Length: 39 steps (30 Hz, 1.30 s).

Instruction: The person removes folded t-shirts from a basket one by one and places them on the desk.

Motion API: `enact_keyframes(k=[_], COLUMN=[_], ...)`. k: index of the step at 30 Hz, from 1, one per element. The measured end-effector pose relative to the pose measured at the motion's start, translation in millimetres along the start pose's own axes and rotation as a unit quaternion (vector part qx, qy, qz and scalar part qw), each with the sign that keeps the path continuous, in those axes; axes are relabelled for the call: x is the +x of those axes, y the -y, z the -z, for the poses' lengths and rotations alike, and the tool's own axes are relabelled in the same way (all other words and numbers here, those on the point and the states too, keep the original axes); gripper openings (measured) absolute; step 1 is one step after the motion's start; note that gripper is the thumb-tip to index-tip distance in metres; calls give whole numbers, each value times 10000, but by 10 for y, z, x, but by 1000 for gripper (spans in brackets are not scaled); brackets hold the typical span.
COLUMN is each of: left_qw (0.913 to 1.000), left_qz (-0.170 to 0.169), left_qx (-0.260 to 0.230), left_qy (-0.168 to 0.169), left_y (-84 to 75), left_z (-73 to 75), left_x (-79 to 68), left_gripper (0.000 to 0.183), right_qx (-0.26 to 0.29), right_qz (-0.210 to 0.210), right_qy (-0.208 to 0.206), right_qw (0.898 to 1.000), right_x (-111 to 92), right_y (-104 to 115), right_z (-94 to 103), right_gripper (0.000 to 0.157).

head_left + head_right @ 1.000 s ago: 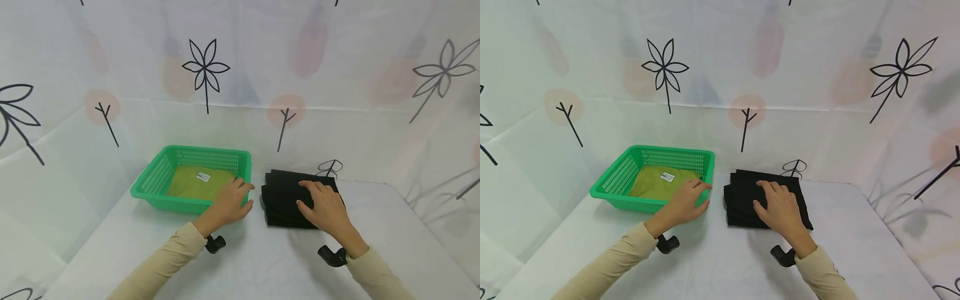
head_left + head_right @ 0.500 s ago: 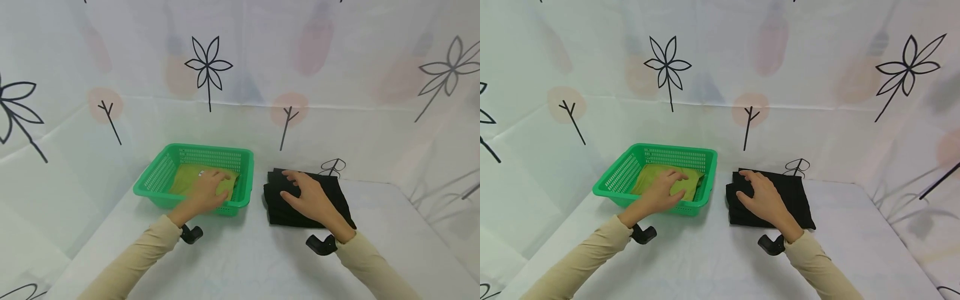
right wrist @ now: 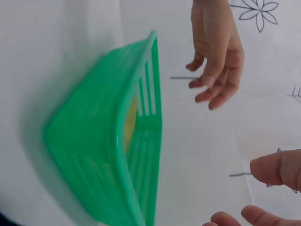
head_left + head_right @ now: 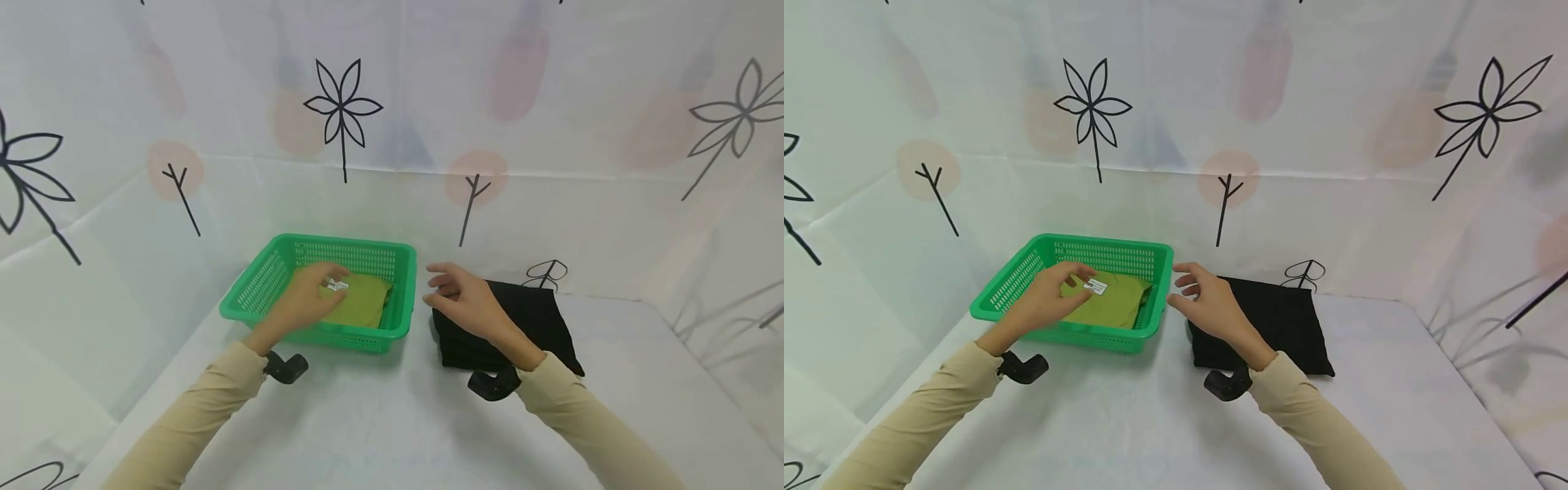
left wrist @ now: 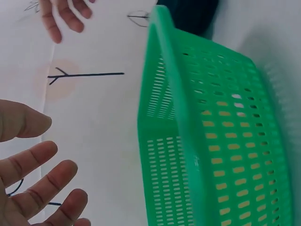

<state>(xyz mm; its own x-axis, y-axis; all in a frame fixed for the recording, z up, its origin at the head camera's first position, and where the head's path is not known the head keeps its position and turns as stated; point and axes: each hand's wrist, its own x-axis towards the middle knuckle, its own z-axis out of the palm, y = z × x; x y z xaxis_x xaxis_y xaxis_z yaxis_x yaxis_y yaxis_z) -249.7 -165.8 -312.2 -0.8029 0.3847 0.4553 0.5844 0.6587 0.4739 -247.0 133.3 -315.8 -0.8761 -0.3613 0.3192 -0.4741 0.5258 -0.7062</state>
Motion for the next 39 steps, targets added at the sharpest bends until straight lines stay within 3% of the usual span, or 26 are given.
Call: enact_keyframes(k=[4,9,17,22,27,35,39], left_qw=[9983,9939,9792,9566,9352,9036,8839], left_qz=[419,756,1143,1453,1757,2243,2477], left_qx=[-393,-759,-1633,-2448,-2969,-3622,-3960], left_qy=[107,246,383,623,798,443,227], left_y=[16,61,172,298,402,631,757], left_z=[92,162,264,384,457,472,451], left_x=[8,47,132,187,250,321,354], left_gripper=[25,27,32,38,42,48,47], right_qx=[607,1182,2360,2764,3105,3279,3250], right_qz=[-554,-925,-1398,-1566,-1691,-1902,-2116], right_qy=[297,507,695,612,435,-255,-335], right_qw=[9962,9874,9591,9462,9344,9250,9211], right_x=[97,230,429,555,677,846,917], right_y=[83,134,148,172,197,198,140], right_z=[-84,-128,-187,-295,-404,-624,-727], right_gripper=[53,54,58,62,64,57,57])
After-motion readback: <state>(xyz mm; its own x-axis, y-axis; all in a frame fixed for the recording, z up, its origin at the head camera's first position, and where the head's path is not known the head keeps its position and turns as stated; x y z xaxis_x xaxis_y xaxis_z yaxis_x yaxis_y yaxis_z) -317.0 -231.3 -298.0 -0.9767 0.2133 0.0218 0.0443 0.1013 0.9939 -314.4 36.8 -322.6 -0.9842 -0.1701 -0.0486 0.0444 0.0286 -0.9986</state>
